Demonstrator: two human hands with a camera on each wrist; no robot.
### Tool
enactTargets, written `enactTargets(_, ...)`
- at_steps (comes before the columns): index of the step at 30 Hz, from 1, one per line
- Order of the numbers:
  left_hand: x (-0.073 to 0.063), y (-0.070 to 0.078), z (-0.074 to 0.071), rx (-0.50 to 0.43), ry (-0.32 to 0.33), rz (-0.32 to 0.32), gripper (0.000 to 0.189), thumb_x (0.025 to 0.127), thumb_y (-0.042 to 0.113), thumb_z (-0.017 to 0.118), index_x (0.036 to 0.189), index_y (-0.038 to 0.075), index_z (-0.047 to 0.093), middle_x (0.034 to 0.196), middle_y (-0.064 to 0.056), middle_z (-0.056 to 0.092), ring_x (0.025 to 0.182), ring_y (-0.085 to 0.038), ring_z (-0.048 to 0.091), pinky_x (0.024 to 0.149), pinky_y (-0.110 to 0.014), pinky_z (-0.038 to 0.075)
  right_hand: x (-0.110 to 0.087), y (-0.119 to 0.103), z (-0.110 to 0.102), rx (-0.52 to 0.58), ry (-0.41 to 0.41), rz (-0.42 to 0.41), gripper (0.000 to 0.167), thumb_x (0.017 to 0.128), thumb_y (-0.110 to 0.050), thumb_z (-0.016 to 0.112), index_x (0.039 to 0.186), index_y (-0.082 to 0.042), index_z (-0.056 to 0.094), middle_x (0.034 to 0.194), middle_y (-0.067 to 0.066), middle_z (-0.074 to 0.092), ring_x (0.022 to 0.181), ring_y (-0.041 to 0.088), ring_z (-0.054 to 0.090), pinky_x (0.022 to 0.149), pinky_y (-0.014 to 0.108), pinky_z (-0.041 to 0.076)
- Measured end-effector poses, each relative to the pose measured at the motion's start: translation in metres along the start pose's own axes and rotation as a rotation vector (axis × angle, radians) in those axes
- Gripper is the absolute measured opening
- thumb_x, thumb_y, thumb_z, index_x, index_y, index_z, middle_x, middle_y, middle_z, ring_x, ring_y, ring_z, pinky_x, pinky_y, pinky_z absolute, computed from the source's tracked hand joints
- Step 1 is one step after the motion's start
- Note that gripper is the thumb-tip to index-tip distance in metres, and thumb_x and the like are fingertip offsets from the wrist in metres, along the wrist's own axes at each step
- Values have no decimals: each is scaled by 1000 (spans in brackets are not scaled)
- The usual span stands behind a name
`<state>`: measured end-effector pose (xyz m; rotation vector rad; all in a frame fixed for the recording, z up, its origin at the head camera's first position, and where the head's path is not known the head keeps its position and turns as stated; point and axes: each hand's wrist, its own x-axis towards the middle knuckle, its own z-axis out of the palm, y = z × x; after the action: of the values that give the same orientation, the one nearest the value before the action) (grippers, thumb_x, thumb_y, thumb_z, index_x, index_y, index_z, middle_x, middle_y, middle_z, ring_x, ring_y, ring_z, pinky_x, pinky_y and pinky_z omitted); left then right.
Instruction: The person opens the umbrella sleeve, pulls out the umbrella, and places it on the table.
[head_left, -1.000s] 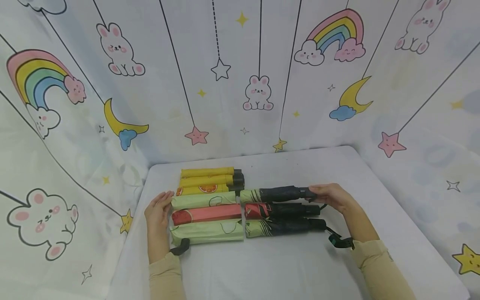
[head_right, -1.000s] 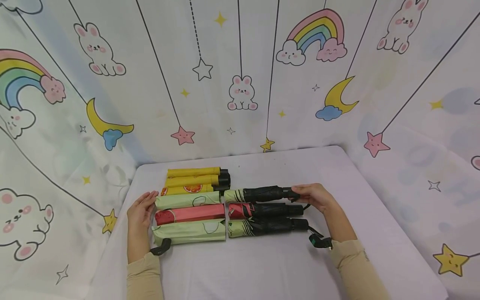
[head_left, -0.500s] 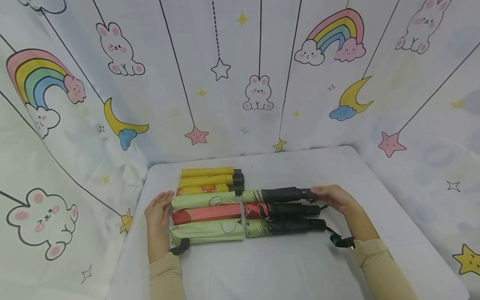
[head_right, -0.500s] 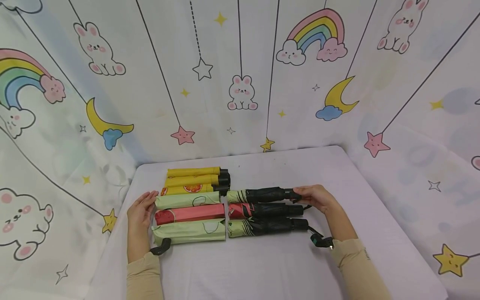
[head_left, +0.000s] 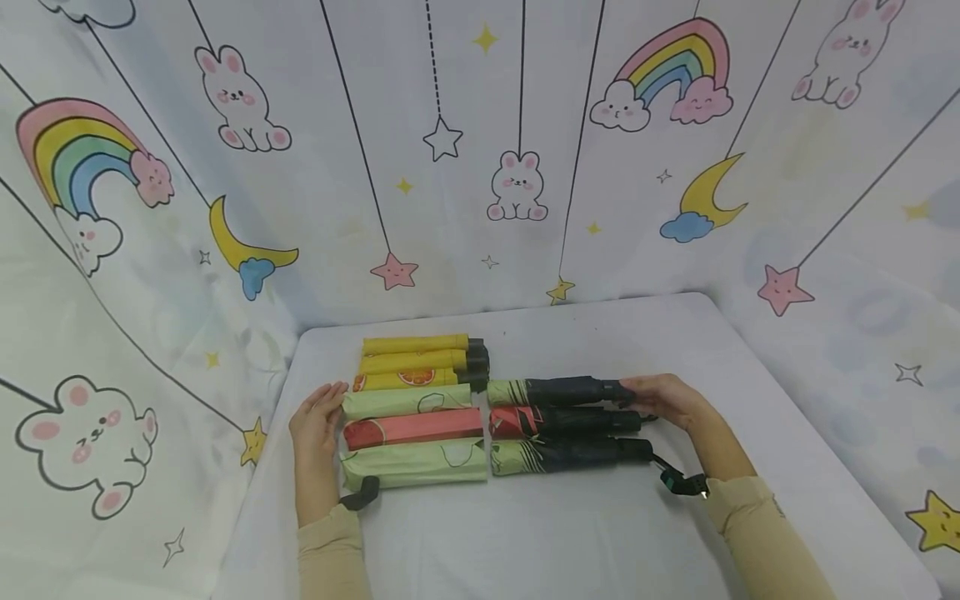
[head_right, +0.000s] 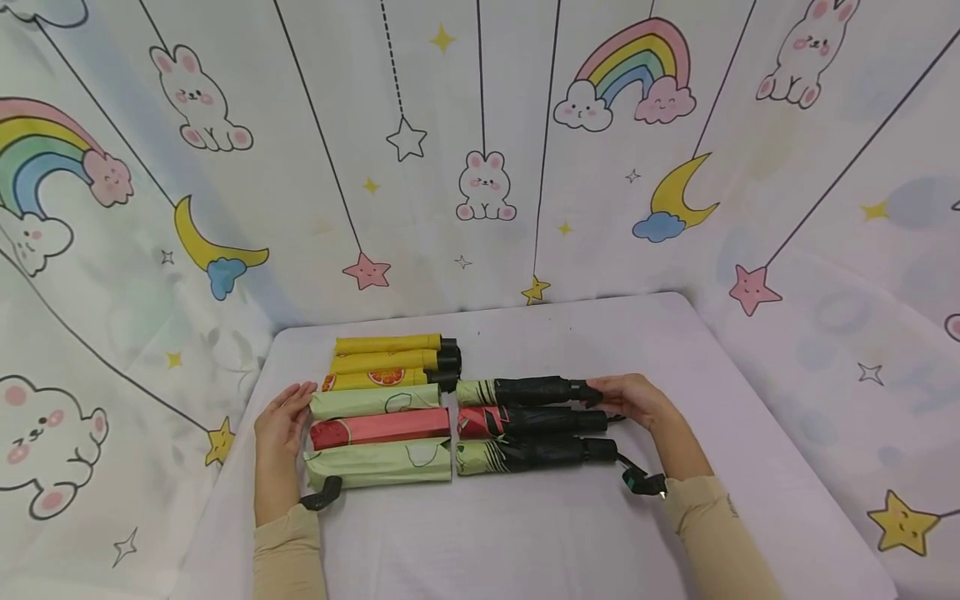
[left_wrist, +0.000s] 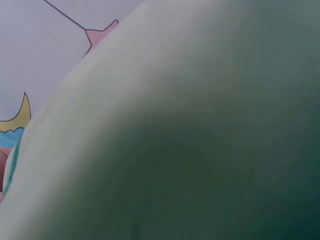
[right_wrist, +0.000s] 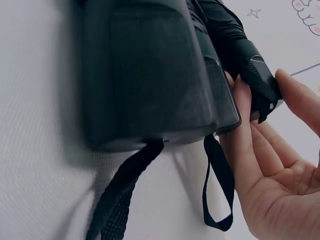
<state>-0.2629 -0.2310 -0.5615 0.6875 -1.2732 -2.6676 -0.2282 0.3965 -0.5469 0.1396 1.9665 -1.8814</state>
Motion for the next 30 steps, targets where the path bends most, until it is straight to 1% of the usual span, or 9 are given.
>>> enactTargets(2,-1,0,1,-6,4,-4,37,95,-17,63,129,-4,58,107,-10,78,107,-21,75,102,-29,56,0,0,0,-30,7,2,32,106,-20,63,128,2,71,116,10,77,108,18,74,98,32,60)
enactTargets(5,-2,0,0,-4,1,-8,36,95,-17,63,128,-3,58,107,-10,78,108,-21,75,104,-29,55,2,1,1,-96,61,27,40,103,-24,68,132,4,68,125,13,74,113,21,72,99,33,60)
enactTargets(7,-2,0,0,-9,-1,-10,33,96,-17,63,124,-1,60,107,-10,78,109,-20,75,105,-29,54,3,2,2,-176,86,34,47,102,-29,70,136,3,65,137,18,67,121,27,68,102,37,59)
enactTargets(10,-3,0,-1,-14,-10,-8,30,96,-16,63,120,1,62,110,-11,78,112,-21,73,105,-28,54,2,1,4,-259,120,54,53,100,-34,73,140,0,64,150,23,55,132,40,60,107,45,56)
enactTargets(13,-4,0,-1,-4,-22,1,30,96,-16,63,119,2,62,113,-11,77,116,-21,72,106,-28,54,0,-1,6,-315,122,55,56,100,-37,72,142,-1,63,156,25,48,136,47,54,109,50,54)
enactTargets(16,-4,-1,-1,11,-24,8,30,96,-16,63,121,2,62,113,-11,77,116,-22,72,106,-29,54,-1,-3,8,-350,139,58,55,99,-38,73,140,-2,65,154,26,50,132,46,58,107,49,55)
enactTargets(23,-4,0,-1,22,-8,-8,32,96,-15,64,122,2,62,114,-10,77,116,-21,72,103,-28,56,-3,-4,14,-581,202,31,61,98,-50,70,134,0,69,146,31,55,113,43,71,93,49,63)
enactTargets(26,-5,0,-1,47,-4,-10,32,97,-14,64,124,3,61,114,-9,77,117,-20,71,103,-27,56,-3,-5,17,-640,238,19,61,97,-51,72,131,-1,71,143,33,57,107,41,73,88,48,64)
enactTargets(30,-5,0,2,69,-5,-11,42,98,-12,64,137,0,55,117,-8,77,118,-19,71,103,-26,56,-4,-7,21,-691,275,-6,59,96,-50,74,129,-2,73,137,34,61,99,38,76,80,46,66)
